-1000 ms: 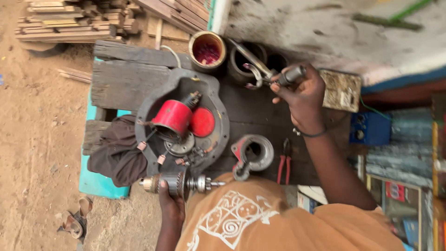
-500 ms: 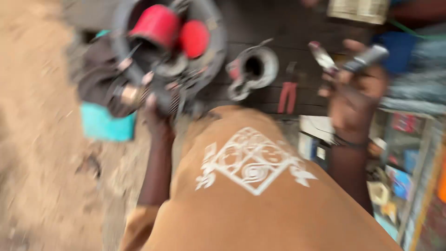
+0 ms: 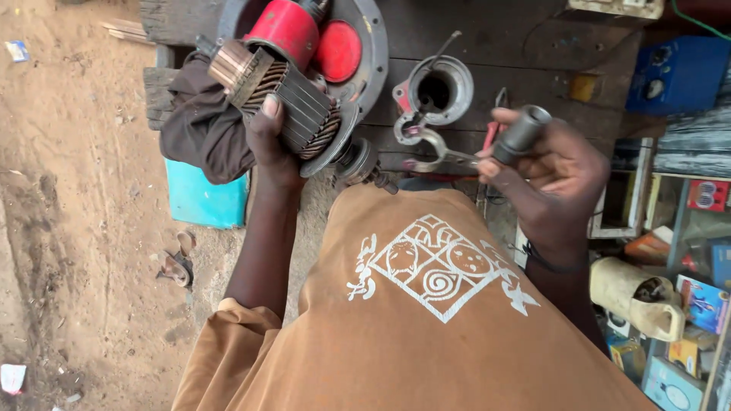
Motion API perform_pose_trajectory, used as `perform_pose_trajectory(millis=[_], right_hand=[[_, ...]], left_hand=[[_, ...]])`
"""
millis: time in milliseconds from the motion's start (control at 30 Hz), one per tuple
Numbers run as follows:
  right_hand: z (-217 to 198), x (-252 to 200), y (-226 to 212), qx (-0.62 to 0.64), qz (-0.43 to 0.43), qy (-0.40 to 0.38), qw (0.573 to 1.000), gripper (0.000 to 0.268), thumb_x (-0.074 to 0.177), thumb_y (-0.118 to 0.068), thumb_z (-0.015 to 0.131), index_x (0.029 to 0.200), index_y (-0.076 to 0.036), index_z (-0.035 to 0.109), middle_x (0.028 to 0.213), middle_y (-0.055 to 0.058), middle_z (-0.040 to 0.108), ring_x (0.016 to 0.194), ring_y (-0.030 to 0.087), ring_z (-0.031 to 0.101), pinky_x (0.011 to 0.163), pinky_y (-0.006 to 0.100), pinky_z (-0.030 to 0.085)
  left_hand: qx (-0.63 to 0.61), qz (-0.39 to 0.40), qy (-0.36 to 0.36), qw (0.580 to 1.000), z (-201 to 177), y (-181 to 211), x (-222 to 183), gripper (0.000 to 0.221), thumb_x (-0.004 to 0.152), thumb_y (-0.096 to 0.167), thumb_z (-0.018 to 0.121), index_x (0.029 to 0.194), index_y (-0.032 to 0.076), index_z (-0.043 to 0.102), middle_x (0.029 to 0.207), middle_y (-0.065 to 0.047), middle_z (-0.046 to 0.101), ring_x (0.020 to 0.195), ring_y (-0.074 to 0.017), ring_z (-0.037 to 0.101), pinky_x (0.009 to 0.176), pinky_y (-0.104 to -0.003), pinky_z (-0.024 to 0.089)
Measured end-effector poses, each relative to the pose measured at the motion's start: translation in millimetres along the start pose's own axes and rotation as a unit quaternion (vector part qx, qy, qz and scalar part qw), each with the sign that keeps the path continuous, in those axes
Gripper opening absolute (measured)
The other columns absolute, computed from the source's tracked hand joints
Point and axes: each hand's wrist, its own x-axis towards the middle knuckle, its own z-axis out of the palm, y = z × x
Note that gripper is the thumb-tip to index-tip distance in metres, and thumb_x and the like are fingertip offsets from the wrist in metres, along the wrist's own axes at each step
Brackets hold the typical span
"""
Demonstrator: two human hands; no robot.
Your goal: The person disassembles a motor using pliers to remove components from the housing, then applies grease to the parts. They reassemble the motor by inserting the armature back into the housing and fitting the metal pieces together.
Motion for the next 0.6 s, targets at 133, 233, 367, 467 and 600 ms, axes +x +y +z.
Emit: perform_pose_trajectory(millis=[133,233,367,467,600], right_hand=[[-12,9,-20,-0.079,-0.078,-0.079,0.991,0.041,0.094,0.004,0.080,0.132,0.007,0.066,0.105,0.009,0.070,0.093,0.012,0.071,0.085,0.024,0.061],[-21,17,-33,-0.126,-0.074,-0.102,0.984,0.041,0.089,0.002,0.080,0.128,0.005,0.068,0.107,0.008,0.072,0.091,0.011,0.072,0.081,0.024,0.061],[-35,19,-36,-0.158,-0.093,-0.122,0.975,0.044,0.087,0.001,0.084,0.129,0.005,0.070,0.102,0.009,0.072,0.086,0.010,0.067,0.075,0.024,0.057],[-46,17,-34,-0.158,-0.143,-0.138,0.967,0.047,0.087,-0.002,0.084,0.130,0.005,0.067,0.107,0.011,0.073,0.088,0.010,0.070,0.075,0.024,0.059],[-66,14,-33,-0.181,-0.172,-0.132,0.959,0.046,0.087,-0.006,0.087,0.126,0.006,0.068,0.106,0.014,0.074,0.089,0.013,0.072,0.075,0.026,0.060]], left_hand=[[-0.034,-0.040,-0.044,0.998,22,-6,-3,0.064,0.094,0.049,0.070,0.127,-0.004,0.060,0.114,-0.018,0.071,0.102,-0.0279,0.073,0.095,-0.043,0.061],[-0.015,-0.065,-0.050,0.996,51,-3,-6,0.067,0.088,0.050,0.069,0.125,-0.005,0.061,0.113,-0.017,0.072,0.102,-0.0266,0.075,0.093,-0.041,0.062],[0.059,0.016,-0.082,0.995,85,-3,-13,0.066,0.090,0.048,0.073,0.123,-0.007,0.060,0.109,-0.019,0.071,0.099,-0.0279,0.074,0.090,-0.042,0.064],[0.079,0.027,-0.081,0.993,106,-4,-17,0.069,0.084,0.047,0.077,0.121,-0.008,0.059,0.106,-0.020,0.070,0.095,-0.0274,0.074,0.086,-0.042,0.064],[0.134,0.049,-0.081,0.986,125,-7,-21,0.071,0.084,0.051,0.077,0.120,-0.008,0.060,0.104,-0.018,0.071,0.093,-0.0251,0.074,0.085,-0.040,0.064]])
